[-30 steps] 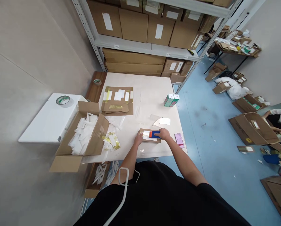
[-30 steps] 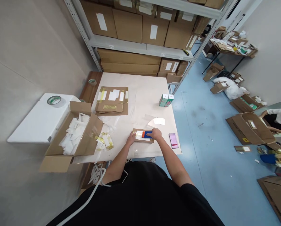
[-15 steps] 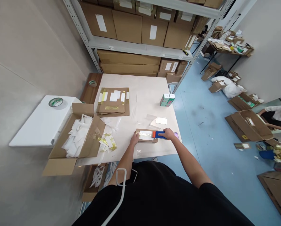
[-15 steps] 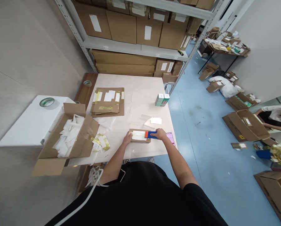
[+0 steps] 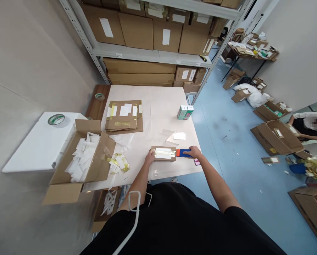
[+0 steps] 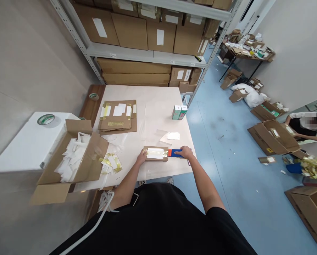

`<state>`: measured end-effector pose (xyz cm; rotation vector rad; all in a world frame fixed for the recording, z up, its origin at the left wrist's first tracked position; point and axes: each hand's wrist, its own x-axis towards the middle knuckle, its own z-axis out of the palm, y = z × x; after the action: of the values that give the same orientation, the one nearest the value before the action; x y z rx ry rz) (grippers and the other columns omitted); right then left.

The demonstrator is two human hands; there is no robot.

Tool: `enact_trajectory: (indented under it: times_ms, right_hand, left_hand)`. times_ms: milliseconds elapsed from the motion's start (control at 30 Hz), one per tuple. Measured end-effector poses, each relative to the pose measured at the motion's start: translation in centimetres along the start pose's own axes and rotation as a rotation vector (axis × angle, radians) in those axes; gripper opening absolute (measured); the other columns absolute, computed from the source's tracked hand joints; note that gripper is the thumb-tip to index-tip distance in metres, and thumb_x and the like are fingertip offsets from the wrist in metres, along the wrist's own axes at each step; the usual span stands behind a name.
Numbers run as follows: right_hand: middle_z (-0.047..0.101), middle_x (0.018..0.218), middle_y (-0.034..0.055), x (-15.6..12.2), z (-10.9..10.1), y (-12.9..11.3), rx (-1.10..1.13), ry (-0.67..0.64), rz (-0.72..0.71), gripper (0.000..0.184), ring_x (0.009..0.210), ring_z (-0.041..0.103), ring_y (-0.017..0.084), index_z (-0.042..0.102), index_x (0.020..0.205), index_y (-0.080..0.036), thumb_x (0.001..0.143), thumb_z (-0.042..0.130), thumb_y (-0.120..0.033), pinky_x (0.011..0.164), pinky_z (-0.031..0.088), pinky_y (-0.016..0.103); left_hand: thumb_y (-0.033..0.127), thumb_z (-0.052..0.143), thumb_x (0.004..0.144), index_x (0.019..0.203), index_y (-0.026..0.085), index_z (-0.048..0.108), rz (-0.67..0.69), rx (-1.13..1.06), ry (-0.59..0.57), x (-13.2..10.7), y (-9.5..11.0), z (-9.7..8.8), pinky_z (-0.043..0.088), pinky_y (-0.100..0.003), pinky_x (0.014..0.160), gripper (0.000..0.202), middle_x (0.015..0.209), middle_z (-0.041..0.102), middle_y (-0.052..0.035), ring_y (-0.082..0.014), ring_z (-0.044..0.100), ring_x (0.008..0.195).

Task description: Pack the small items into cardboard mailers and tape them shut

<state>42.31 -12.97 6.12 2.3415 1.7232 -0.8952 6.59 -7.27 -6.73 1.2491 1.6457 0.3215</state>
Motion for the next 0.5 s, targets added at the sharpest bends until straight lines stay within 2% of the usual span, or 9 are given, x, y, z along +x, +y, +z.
enact_trajectory:
  times_ms: [267, 367, 500]
  right_hand:
    - [0.07, 0.076, 0.0032, -0.1, -0.1, 0.3, 0.016, 0.009, 0.008, 0.046, 0.074, 0.063, 0.019, 0.066, 0.07, -0.021, 0.079, 0.076, -0.066, 0.058, 0.034, 0.024]
    - [0.071, 0.077, 0.0036, -0.1, -0.1, 0.8, 0.0, -0.002, 0.0, 0.046, 0.075, 0.064, 0.019, 0.068, 0.072, -0.021, 0.079, 0.076, -0.066, 0.058, 0.034, 0.024]
    - [0.073, 0.082, 0.0051, -0.6, -0.1, 1.8, 0.002, -0.008, 0.064, 0.046, 0.078, 0.066, 0.02, 0.071, 0.078, -0.02, 0.079, 0.076, -0.066, 0.059, 0.035, 0.025]
  left_hand:
    - [0.047, 0.039, 0.105, 0.151, 0.024, 0.05, 0.017, 0.001, -0.042, 0.1, -0.1, 0.1, 0.048, -0.041, 0.111, 0.053, 0.139, 0.069, -0.0104, -0.03, 0.064, 0.129]
    - [0.047, 0.038, 0.105, 0.153, 0.023, 0.048, 0.017, 0.002, -0.052, 0.0, -0.1, 0.1, 0.047, -0.042, 0.111, 0.055, 0.142, 0.067, -0.0117, -0.0301, 0.063, 0.131]
    - [0.049, 0.038, 0.105, 0.155, 0.021, 0.046, 0.023, 0.017, -0.049, 0.1, -0.2, 0.2, 0.046, -0.042, 0.112, 0.057, 0.144, 0.066, -0.0135, -0.0315, 0.062, 0.133]
